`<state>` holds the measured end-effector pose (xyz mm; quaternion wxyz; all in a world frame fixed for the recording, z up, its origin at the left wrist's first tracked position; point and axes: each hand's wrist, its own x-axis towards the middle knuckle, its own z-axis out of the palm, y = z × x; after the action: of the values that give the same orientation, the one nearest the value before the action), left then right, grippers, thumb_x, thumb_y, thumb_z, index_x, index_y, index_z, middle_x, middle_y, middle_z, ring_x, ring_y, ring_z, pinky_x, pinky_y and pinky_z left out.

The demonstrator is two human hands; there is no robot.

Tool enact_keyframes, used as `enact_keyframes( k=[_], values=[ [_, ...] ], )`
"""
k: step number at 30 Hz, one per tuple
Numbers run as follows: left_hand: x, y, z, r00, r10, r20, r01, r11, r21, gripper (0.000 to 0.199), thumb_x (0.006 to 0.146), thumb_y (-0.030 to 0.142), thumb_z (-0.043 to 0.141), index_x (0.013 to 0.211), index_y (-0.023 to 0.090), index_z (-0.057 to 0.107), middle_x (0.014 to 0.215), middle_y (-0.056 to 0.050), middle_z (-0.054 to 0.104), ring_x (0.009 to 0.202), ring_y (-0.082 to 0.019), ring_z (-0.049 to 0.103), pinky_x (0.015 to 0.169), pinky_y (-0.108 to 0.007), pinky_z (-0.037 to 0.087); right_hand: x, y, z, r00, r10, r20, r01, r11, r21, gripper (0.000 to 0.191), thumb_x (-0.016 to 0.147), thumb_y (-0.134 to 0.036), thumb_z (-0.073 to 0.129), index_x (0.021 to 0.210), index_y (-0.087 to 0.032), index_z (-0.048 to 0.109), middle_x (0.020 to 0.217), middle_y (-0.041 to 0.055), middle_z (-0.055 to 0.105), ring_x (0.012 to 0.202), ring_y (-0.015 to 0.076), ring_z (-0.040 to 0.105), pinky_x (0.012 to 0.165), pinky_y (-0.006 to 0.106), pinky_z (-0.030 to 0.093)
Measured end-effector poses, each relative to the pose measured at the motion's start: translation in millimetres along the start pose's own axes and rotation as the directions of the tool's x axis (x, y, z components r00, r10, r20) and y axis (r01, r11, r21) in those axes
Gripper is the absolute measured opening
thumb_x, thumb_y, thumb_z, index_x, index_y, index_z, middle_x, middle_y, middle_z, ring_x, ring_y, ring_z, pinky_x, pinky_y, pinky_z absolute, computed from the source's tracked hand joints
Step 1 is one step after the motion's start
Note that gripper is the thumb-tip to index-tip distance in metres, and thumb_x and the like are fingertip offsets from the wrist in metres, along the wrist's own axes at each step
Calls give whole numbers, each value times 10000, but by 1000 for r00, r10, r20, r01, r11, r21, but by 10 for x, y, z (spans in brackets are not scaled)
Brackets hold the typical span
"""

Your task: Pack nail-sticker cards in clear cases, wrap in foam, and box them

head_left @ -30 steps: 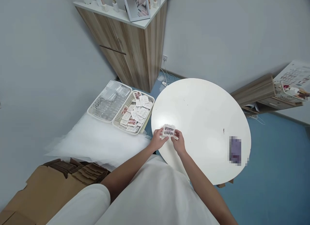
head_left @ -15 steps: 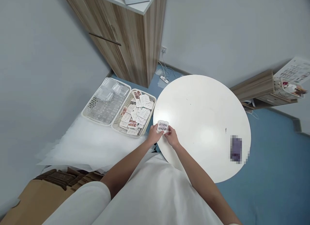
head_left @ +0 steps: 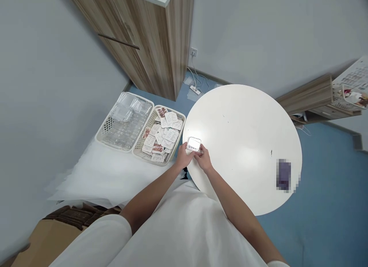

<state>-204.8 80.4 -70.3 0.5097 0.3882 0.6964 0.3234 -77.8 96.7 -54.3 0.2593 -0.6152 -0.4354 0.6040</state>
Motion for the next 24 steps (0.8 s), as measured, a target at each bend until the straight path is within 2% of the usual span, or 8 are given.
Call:
enact_keyframes(
  k=[4, 9, 19, 24],
  values=[
    [36, -18, -26, 998, 59, 14, -59, 998, -6, 642, 700, 331, 612, 1269, 212, 340, 1254, -118, 410, 1143, -238, 416, 907, -348, 354, 36, -8, -4, 999, 32, -26, -31, 999, 33, 764, 603, -290, 640, 1296, -256, 320, 1280, 82, 381, 962, 210, 546, 787, 338, 489],
    [11, -60, -18, 994, 102, 26, -103, 995, 6, 667, 689, 291, 616, 1282, 201, 324, 1279, -122, 398, 1193, -256, 373, 952, -383, 325, 55, 32, -26, 999, 33, -11, -33, 999, 12, 780, 588, -266, 643, 1298, -283, 321, 1268, 72, 376, 989, 223, 531, 819, 371, 482],
    [-38, -22, -15, 997, 74, 19, -75, 995, 64, 676, 698, 271, 596, 1296, 189, 291, 1327, -125, 357, 1252, -260, 305, 1016, -395, 256, 41, -3, -28, 998, 56, 8, -56, 998, 31, 830, 563, -219, 640, 1311, -278, 284, 1259, 81, 336, 991, 215, 521, 837, 370, 470],
    [-90, 0, 9, 995, 101, 22, -103, 987, 127, 722, 677, 256, 613, 1300, 187, 256, 1387, -136, 228, 1296, -259, 221, 1038, -392, 232, -11, 71, -57, 998, 57, 16, -58, 998, 27, 831, 583, -217, 627, 1320, -302, 252, 1254, 70, 299, 1038, 196, 490, 879, 354, 447]
  ],
)
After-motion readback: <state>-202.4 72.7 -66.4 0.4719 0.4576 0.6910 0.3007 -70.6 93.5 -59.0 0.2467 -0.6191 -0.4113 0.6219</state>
